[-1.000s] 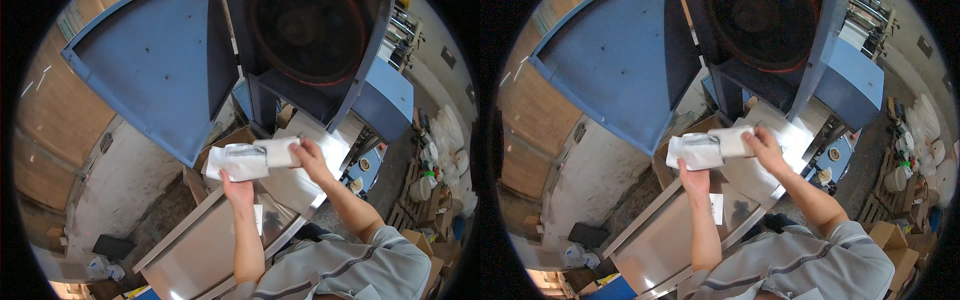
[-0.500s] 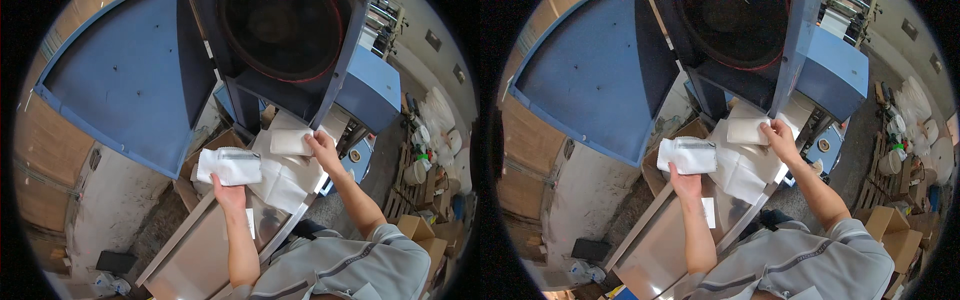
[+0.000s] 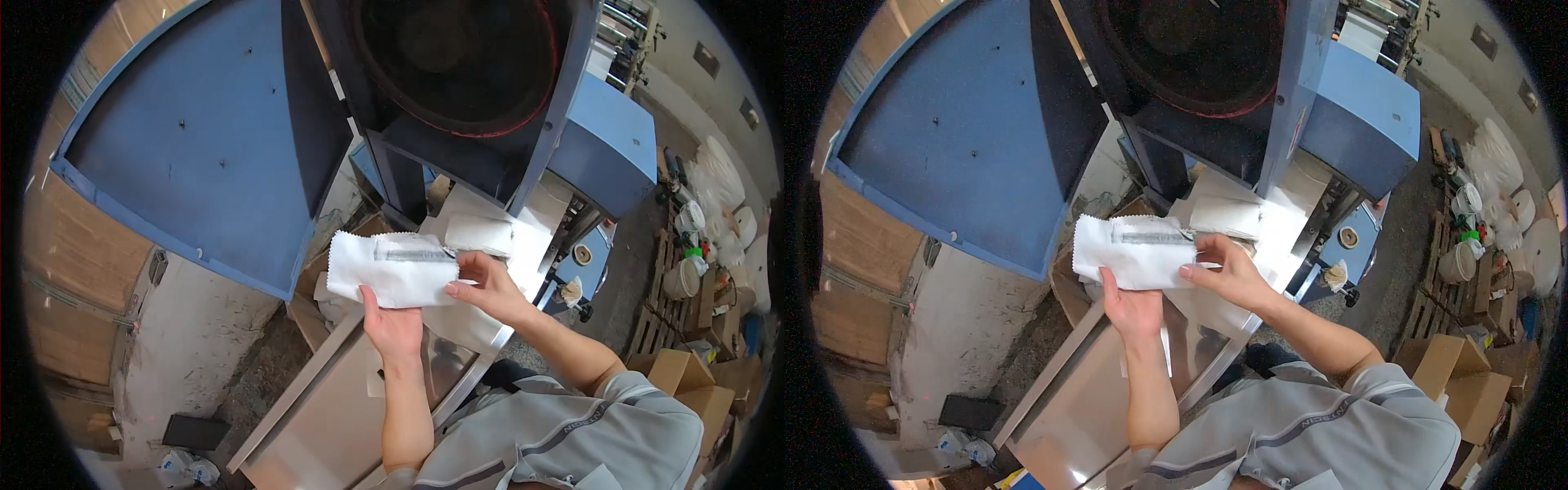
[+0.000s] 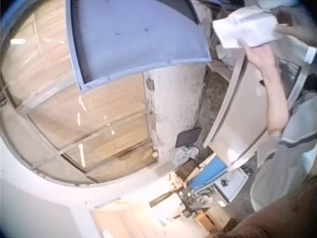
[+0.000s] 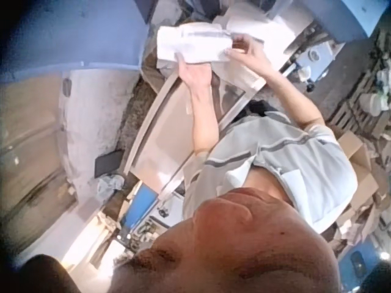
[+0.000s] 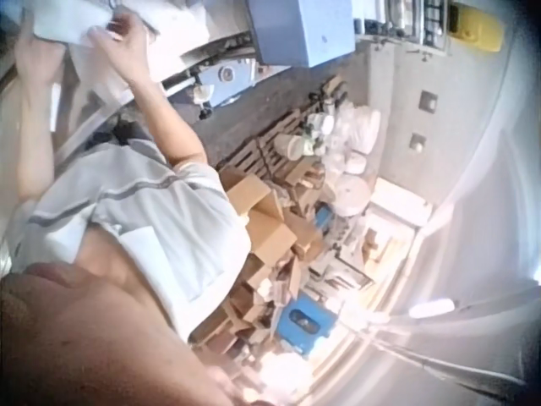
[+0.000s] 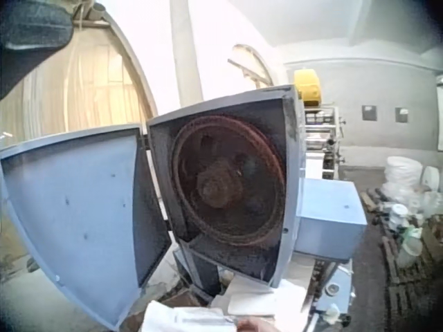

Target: Inspecting packaged textile items from a packaging machine for quality control.

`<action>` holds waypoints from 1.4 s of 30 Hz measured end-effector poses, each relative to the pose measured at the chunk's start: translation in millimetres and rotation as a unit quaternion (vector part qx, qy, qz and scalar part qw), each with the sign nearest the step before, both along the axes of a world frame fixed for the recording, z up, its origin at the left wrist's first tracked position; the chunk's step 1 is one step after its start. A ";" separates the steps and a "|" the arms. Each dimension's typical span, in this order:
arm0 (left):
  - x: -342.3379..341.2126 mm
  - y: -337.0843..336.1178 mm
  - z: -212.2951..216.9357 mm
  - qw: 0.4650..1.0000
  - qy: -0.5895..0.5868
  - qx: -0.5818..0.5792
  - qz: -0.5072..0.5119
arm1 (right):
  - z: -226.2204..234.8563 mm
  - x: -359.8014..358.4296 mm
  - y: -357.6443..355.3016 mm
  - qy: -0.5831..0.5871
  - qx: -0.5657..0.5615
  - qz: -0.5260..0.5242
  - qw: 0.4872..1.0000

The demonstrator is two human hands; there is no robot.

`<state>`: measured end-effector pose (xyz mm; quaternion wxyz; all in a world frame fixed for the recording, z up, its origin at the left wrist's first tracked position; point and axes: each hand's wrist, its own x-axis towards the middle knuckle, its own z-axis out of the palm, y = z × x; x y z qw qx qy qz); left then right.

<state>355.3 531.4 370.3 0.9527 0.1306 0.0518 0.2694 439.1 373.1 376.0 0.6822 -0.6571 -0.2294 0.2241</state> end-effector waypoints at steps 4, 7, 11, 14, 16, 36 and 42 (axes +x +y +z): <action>-5.2 3.5 -3.8 1.000 -0.016 0.006 0.004 | 2.9 -1.5 16.5 0.165 0.071 0.017 0.984; -10.1 4.9 -5.7 1.000 -0.014 0.016 0.003 | 0.9 0.9 24.8 0.154 0.100 0.023 0.983; -20.8 17.9 -19.4 0.999 0.011 0.033 -0.004 | 6.2 12.3 24.4 0.111 0.112 0.035 0.987; -33.5 37.5 -32.8 0.996 0.042 0.082 -0.009 | 17.0 24.3 15.1 0.088 0.092 0.064 0.990; -43.4 51.9 -43.2 0.992 0.054 0.110 -0.029 | 20.3 34.4 9.8 0.075 0.074 0.071 0.992; -47.9 80.2 -34.6 0.956 0.123 0.251 -0.086 | 61.1 43.5 -7.1 -0.310 -0.055 0.130 0.940; -35.3 78.4 -22.2 0.948 0.162 0.262 -0.075 | 67.2 51.5 -14.2 -0.367 -0.043 0.158 0.916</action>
